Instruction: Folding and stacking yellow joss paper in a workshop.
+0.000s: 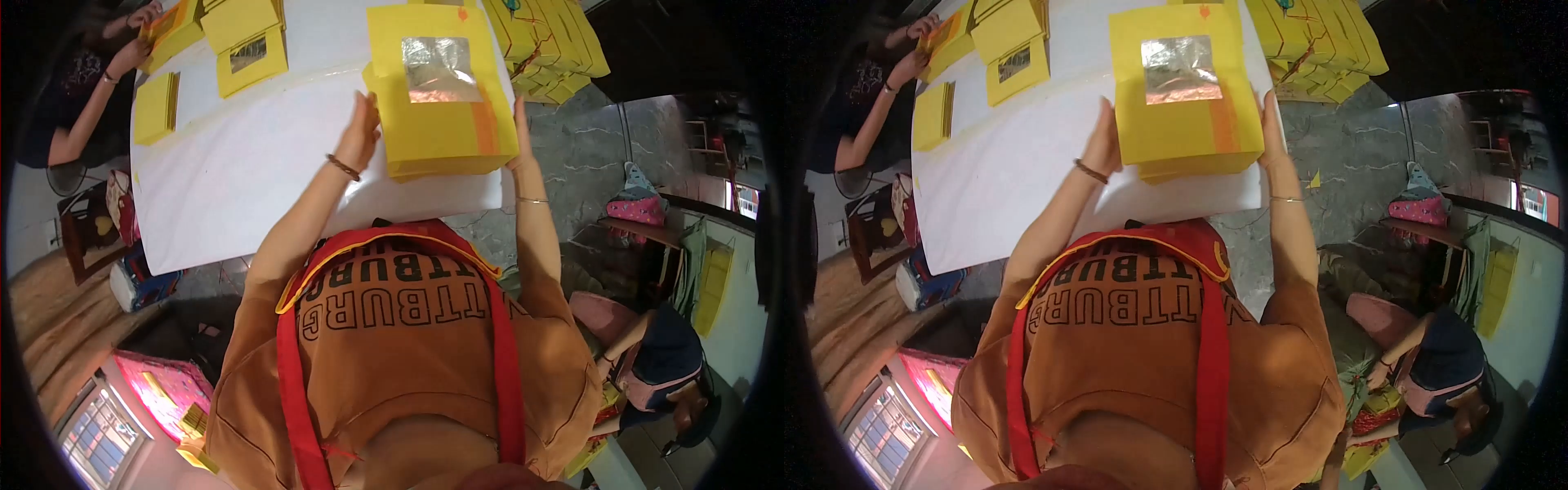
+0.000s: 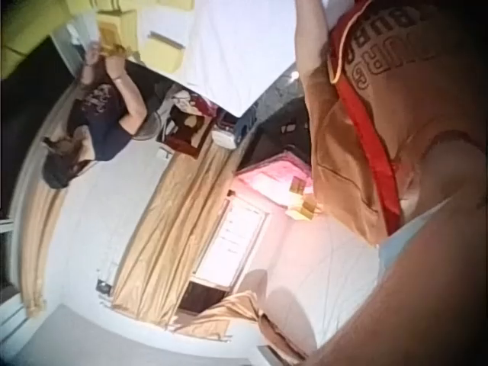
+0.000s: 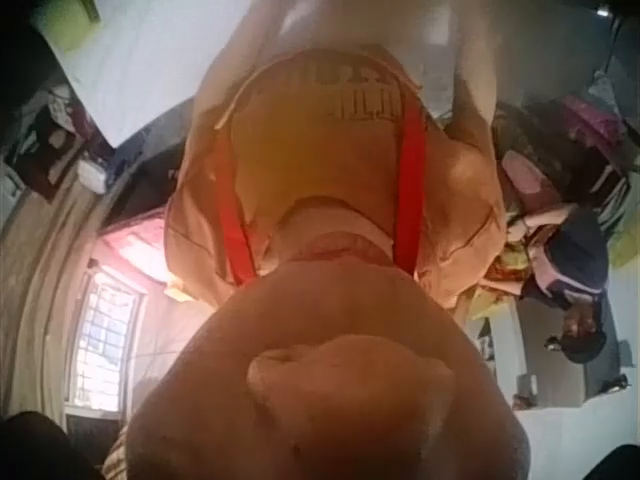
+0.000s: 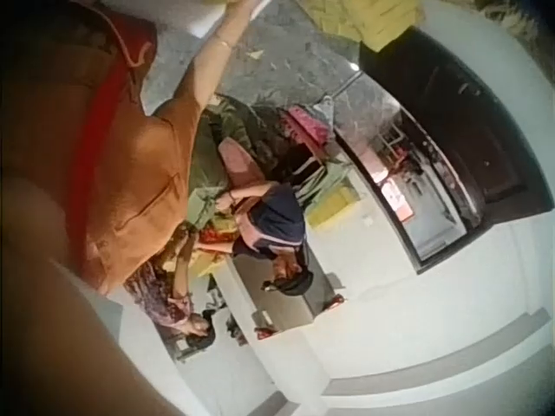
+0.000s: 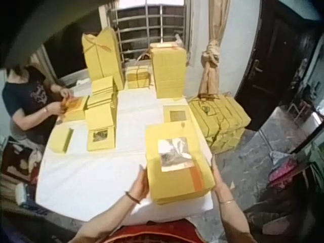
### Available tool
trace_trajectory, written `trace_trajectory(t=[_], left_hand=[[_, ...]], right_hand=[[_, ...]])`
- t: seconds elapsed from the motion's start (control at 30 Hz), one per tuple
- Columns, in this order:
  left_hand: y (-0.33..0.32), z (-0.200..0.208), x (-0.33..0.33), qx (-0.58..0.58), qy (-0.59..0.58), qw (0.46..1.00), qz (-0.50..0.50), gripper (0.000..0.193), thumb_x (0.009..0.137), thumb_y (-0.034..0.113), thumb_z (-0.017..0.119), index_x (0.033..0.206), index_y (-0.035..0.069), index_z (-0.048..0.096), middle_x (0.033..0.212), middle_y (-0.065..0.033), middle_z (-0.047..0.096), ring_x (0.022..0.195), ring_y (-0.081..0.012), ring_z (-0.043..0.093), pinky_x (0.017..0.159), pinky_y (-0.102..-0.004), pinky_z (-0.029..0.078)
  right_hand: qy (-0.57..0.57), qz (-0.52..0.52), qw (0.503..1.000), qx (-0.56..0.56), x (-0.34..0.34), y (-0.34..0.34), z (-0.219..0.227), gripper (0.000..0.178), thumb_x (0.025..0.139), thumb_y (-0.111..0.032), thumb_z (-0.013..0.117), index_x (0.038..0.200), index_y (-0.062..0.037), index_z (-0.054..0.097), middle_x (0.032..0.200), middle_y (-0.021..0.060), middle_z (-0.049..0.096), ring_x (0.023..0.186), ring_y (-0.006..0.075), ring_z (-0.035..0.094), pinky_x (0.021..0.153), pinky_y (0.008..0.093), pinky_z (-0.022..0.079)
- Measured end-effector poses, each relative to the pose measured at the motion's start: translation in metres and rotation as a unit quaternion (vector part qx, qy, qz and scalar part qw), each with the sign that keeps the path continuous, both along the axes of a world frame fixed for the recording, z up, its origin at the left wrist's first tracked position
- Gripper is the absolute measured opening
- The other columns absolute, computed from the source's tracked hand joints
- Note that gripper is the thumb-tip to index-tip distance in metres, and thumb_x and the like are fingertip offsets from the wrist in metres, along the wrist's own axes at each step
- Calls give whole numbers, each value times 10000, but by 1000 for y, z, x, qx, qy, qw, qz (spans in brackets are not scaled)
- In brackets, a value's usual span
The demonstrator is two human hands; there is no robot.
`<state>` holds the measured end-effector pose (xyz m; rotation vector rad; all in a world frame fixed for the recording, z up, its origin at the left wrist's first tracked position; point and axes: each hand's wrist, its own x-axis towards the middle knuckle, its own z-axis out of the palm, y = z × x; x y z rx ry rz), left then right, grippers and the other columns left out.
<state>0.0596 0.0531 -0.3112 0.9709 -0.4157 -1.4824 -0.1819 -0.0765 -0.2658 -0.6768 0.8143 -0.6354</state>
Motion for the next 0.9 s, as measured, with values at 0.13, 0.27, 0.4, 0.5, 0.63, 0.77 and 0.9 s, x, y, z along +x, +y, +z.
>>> trace_trajectory(t=[0.13,0.27,0.4,0.5,0.63,0.77,0.9], left_hand=[[-4,7,-42,56,-113,991,37,637,919,514,329,1354,51,285,1260,-86,423,1127,-188,420,943,-291,344],[4,-3,-47,1,-175,979,108,364,921,288,430,1168,21,410,1056,-61,450,980,-173,463,830,-295,427],[6,-15,-35,-16,-252,963,92,365,926,245,417,1206,16,365,1079,-77,442,997,-177,458,852,-294,415],[3,25,-33,20,-100,989,106,489,950,351,340,1313,29,277,1217,-97,402,1096,-185,417,922,-292,369],[-1,89,-22,-116,-129,972,156,672,935,513,229,1403,37,148,1413,-125,264,1265,-192,317,1013,-297,307],[-5,119,-29,-116,-67,989,66,638,955,467,188,1416,67,6,1480,-106,54,1348,-209,125,1082,-301,139],[-8,113,-44,-45,-152,979,127,629,957,458,208,1417,66,36,1476,-74,91,1341,-182,144,1077,-303,178]], right_hand=[[87,-4,994,-73,12,28,0,608,926,-532,247,1317,-85,377,1209,40,511,1082,140,501,901,276,423],[-68,-23,997,33,13,25,-20,568,932,-509,272,1281,-84,411,1138,20,538,1004,124,528,849,264,452],[-43,16,998,-31,16,27,-21,598,929,-527,239,1289,-80,405,1158,43,536,1026,142,532,853,280,454],[-138,69,987,45,1,11,-14,632,936,-520,181,1349,-62,320,1302,87,433,1178,184,436,963,301,370],[-26,11,987,-160,18,7,43,635,948,-487,130,1396,-42,198,1427,103,252,1307,204,256,1059,310,217],[-567,80,804,158,19,-12,37,626,955,-456,130,1406,-22,121,1470,93,126,1350,195,120,1086,304,107],[-173,77,968,-165,32,-2,62,585,968,-400,199,1400,-10,141,1470,106,125,1353,196,116,1083,301,112]])
